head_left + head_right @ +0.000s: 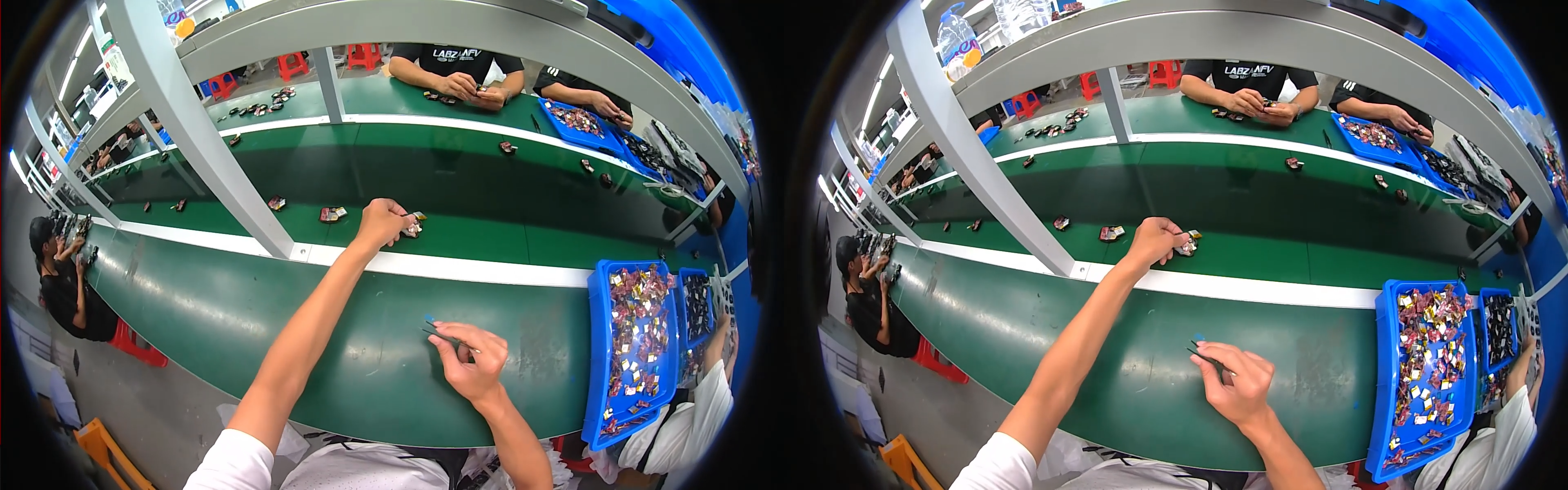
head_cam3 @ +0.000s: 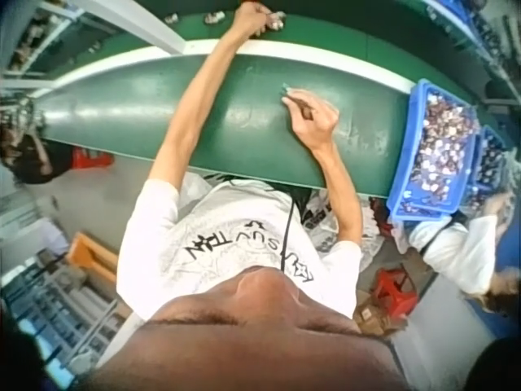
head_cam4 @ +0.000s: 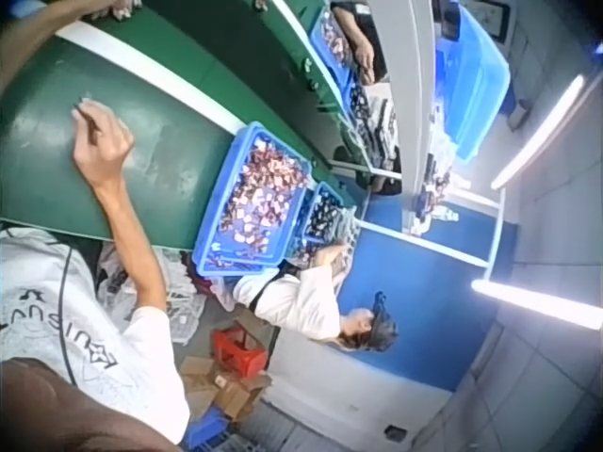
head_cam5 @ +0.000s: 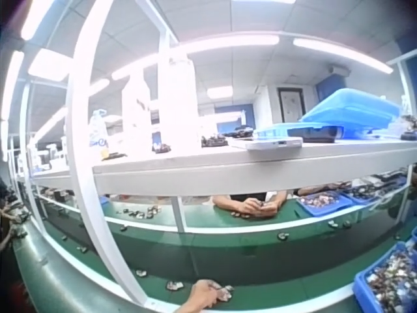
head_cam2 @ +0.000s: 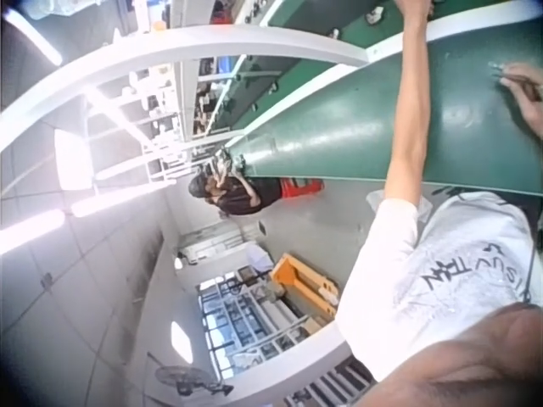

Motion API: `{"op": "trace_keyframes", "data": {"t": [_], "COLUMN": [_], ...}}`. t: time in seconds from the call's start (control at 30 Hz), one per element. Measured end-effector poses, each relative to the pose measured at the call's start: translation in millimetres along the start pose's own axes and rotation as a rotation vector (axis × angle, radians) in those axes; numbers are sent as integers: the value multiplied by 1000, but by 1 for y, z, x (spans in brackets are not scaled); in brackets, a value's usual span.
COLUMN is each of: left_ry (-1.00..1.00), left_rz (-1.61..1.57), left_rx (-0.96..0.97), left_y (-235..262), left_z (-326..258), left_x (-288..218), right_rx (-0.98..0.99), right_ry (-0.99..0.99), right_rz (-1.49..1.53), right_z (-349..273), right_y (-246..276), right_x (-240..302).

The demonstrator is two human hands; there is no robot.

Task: Assembling small electronic components onto circuit boards on a factory assembly line.

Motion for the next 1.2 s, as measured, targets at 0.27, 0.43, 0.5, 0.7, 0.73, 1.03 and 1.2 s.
{"op": "trace_keyframes", "data": {"t": [0.27,0.43,0.5,0.7,0.73,1.03,1.2], "left_ry": [-16,-20,-31,-236,-233,-307,-320], "left_rz": [-275,-406,-411,-306,-309,-278,-255], "left_rx": [134,112,96,50,49,5,52], "left_y": [12,9,2,-2,-2,-3,-1], "left_z": [-116,-176,-182,-189,-189,-189,-191], "left_x": [-14,-1,5,5,7,11,7], "right_rx": [-39,12,18,38,30,63,57], "right_ry": [-393,-527,-524,-496,-496,-520,-554], "right_rz": [306,449,431,324,324,262,291], "right_z": [-1,-2,-2,-8,-7,-7,-5], "right_y": [10,4,0,-5,-5,-7,-7], "right_x": [-7,-8,-5,-9,-8,-7,-5]}}
Point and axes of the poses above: each hand's wrist, its own z-axis towards the middle knuckle, its own y-axis out of the back of the hand, x = y × z, the point moved 1 cm from there along z, towards the middle knuckle, and after that the axes turned 4 degrees about -z, right-handed, at the moved point
